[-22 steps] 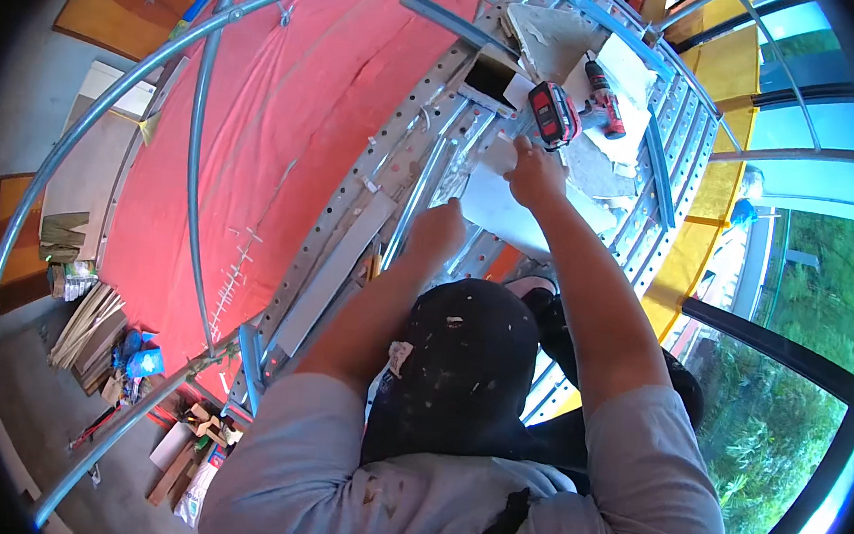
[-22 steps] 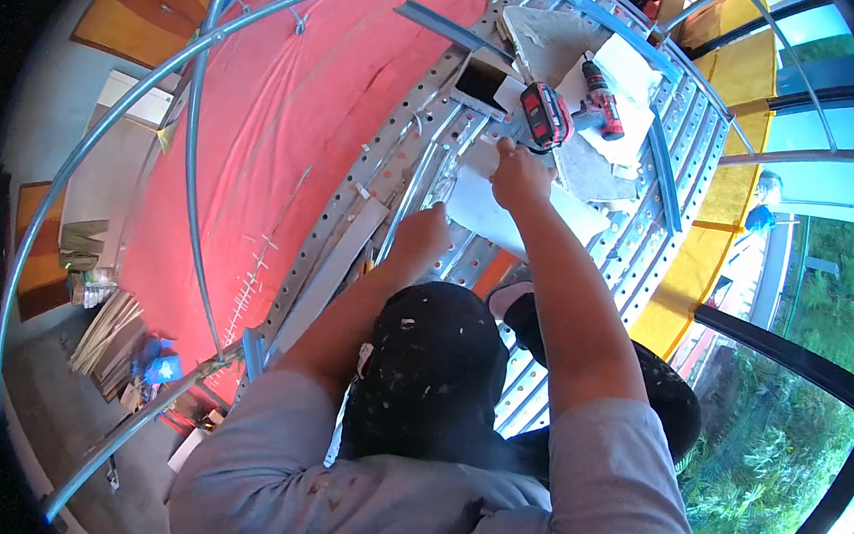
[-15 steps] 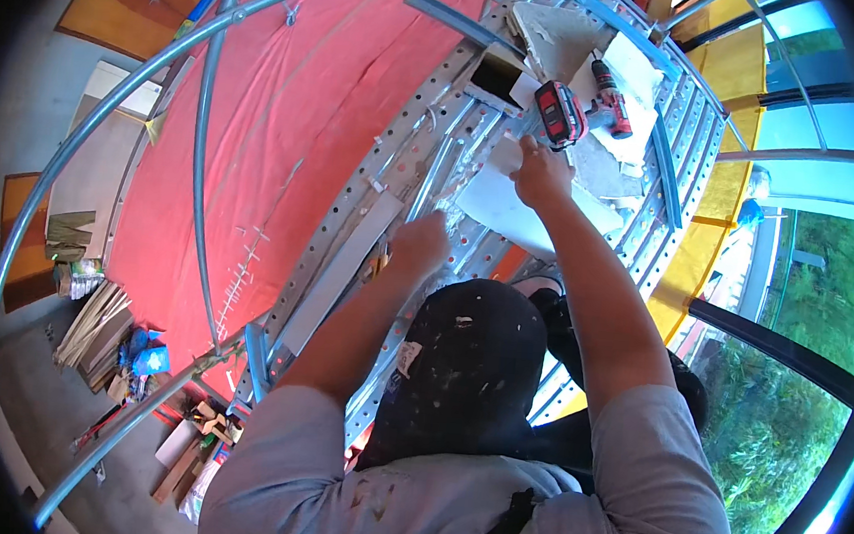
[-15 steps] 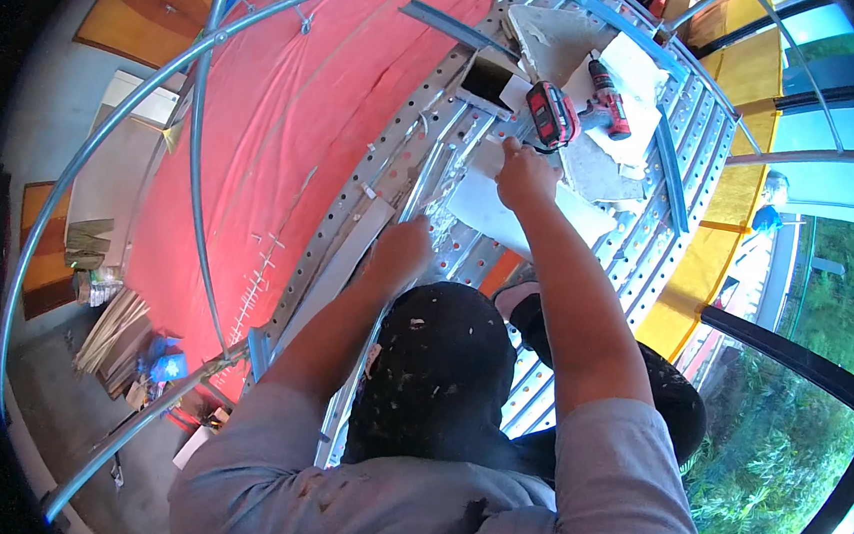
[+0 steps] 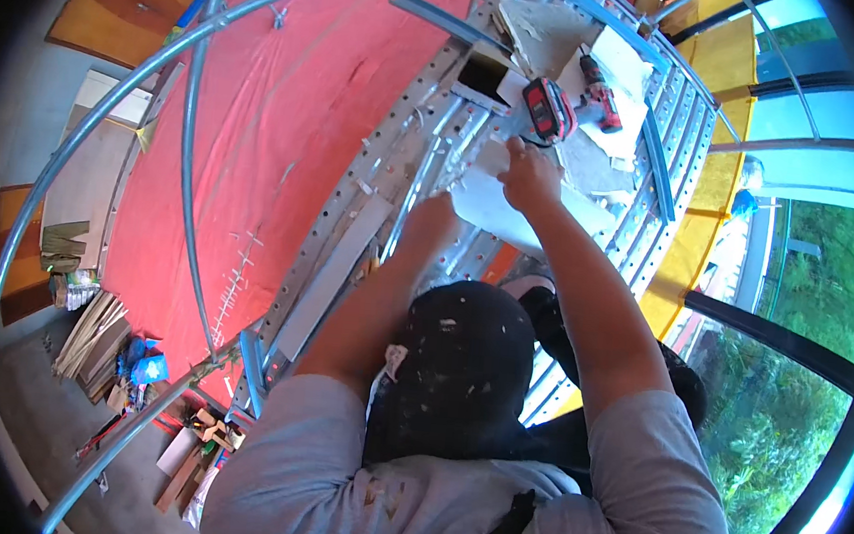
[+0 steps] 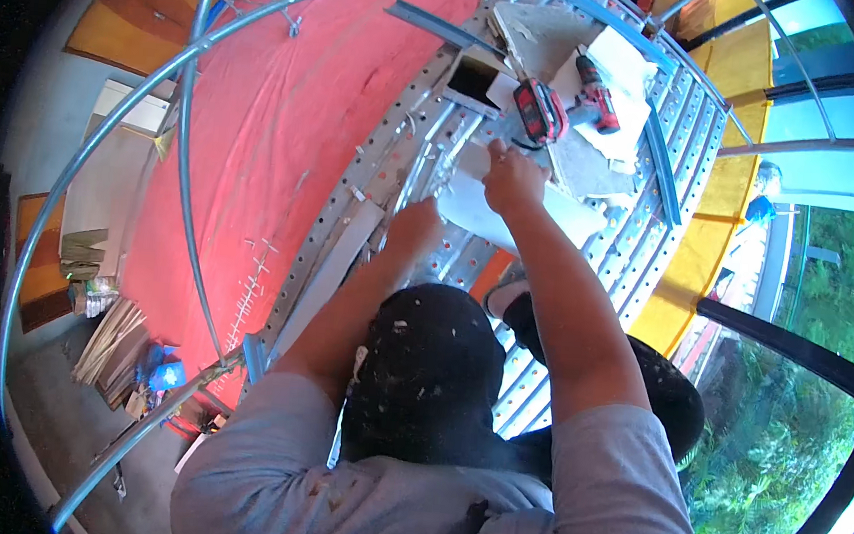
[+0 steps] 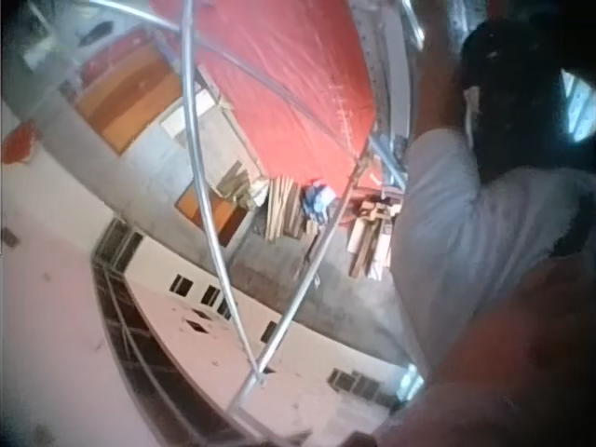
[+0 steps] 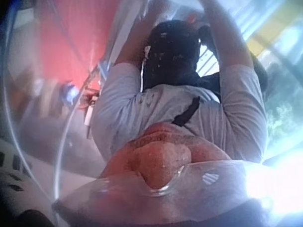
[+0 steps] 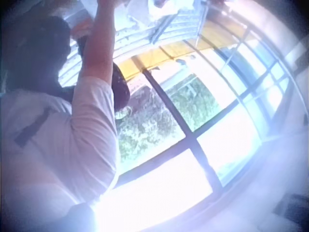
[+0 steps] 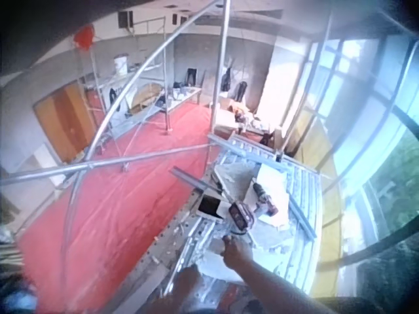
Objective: The person, positioned on scaffolding, uses a utility knife to cut a piece of drywall and fits it into a hole in the ceiling while holding a metal ruler.
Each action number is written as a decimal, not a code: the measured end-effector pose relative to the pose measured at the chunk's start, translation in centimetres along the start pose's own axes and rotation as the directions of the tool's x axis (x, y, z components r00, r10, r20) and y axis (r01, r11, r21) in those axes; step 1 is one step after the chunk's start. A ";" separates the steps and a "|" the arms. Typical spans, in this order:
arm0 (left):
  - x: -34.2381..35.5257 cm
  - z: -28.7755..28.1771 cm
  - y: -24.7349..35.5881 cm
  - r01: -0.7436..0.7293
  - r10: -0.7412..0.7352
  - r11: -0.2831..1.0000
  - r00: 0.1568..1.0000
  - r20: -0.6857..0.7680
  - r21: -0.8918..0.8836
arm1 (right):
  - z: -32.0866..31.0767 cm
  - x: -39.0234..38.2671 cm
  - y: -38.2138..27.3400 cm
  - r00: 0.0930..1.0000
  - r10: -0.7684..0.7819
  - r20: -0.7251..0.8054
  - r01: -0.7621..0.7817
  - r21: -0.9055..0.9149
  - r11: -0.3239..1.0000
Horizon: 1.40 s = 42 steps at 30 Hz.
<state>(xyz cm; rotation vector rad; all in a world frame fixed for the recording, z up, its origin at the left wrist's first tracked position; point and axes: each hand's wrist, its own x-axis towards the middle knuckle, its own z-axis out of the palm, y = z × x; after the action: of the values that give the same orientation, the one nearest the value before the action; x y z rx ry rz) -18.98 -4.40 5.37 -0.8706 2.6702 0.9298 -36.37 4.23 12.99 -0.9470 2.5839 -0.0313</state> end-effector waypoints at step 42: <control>-6.8 1.9 -3.2 0.164 -0.164 0.986 0.985 0.044 0.005 | 0.2 1.6 1.7 1.000 -0.009 0.004 0.009 -0.028 1.000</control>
<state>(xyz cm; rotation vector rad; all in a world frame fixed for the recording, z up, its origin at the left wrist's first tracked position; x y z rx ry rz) -11.62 -2.07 4.55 -1.0386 2.5166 0.8975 -38.46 4.57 12.03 -0.9683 2.5830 0.0044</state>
